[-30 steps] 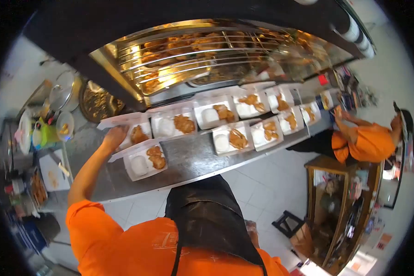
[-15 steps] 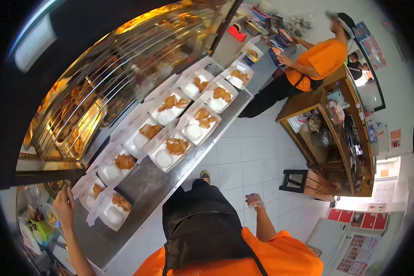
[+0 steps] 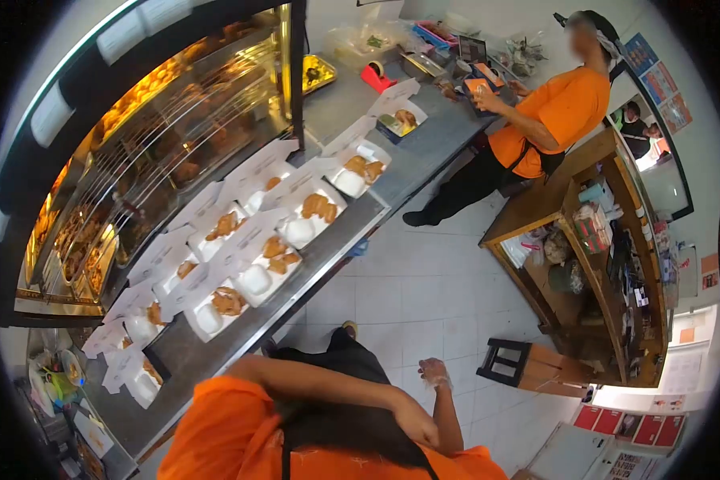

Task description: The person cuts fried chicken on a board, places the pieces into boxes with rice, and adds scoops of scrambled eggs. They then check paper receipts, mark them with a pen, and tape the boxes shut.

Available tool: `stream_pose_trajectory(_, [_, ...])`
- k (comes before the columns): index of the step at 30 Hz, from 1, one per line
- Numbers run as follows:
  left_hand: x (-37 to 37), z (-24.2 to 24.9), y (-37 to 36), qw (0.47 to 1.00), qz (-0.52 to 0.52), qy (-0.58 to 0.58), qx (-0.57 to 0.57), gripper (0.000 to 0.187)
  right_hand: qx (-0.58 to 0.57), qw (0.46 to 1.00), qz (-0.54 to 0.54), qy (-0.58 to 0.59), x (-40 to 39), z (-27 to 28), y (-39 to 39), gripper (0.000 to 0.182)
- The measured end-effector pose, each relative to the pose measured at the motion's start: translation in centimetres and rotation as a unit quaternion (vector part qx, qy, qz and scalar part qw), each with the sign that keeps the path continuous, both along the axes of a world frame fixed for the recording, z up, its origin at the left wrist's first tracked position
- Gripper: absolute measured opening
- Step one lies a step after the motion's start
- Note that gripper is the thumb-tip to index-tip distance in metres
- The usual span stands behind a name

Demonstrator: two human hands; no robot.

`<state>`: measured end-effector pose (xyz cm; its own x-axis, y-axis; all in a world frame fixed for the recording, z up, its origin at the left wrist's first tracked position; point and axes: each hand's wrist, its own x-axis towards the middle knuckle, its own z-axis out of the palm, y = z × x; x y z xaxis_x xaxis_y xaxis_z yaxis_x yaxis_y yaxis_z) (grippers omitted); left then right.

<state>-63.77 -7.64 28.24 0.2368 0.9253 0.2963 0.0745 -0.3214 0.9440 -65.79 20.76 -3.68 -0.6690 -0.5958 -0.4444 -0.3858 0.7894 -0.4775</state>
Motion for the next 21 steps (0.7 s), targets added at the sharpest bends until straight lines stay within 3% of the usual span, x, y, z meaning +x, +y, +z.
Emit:
stream_pose_trajectory(1, [-1.7,-0.7,0.7,1.000,0.002,0.000,-0.001,0.037,0.005,0.969,-0.234,-0.086,-1.1,3.4,0.4,0.032])
stream_pose_trajectory(2, [-3.1,-2.2,0.5,0.997,-0.034,-0.034,-0.060,0.041,0.012,0.876,-0.453,-0.167,-2.2,6.1,0.4,0.031])
stream_pose_trajectory(4, [-5.3,-3.1,0.8,0.988,-0.066,-0.071,-0.122,0.044,-0.007,0.880,-0.445,-0.168,-4.4,5.1,4.0,0.030])
stream_pose_trajectory(5, [-5.7,-3.0,1.4,0.994,-0.021,-0.072,-0.081,0.043,-0.016,0.907,-0.397,-0.143,-5.4,2.0,6.5,0.031])
stream_pose_trajectory(7, [-8.3,-3.6,2.1,0.996,0.029,-0.071,-0.036,0.043,-0.021,0.931,-0.345,-0.114,-9.5,1.7,7.0,0.031])
stream_pose_trajectory(8, [-10.1,-4.3,2.2,0.999,0.014,-0.044,-0.025,0.043,0.033,0.989,-0.135,-0.048,-12.4,1.3,7.1,0.031])
stream_pose_trajectory(9, [-11.7,-5.0,2.2,1.000,-0.001,-0.019,-0.014,0.043,0.060,0.994,0.061,0.063,-15.5,1.9,6.4,0.032])
stream_pose_trajectory(10, [-13.5,-5.5,1.7,1.000,0.006,-0.021,-0.008,0.043,0.059,0.996,-0.065,-0.028,-18.0,4.3,3.8,0.032])
stream_pose_trajectory(12, [-17.7,-6.0,-0.2,1.000,0.005,-0.009,-0.022,0.044,0.021,0.921,-0.359,-0.151,-23.3,11.7,-3.3,0.032])
stream_pose_trajectory(16, [-25.6,-4.7,-4.2,0.999,0.001,-0.047,-0.015,0.038,-0.008,0.969,-0.229,-0.093,-34.2,12.5,-8.7,0.035])
stream_pose_trajectory(18, [-28.3,-4.1,-5.5,0.984,0.152,-0.066,0.057,0.036,-0.022,0.982,-0.174,-0.065,-40.1,13.7,-12.4,0.037])
stream_pose_trajectory(21, [-33.1,-2.8,-7.6,0.985,0.170,-0.017,0.022,0.035,-0.047,0.992,-0.117,-0.031,-47.1,17.3,-19.2,0.040])
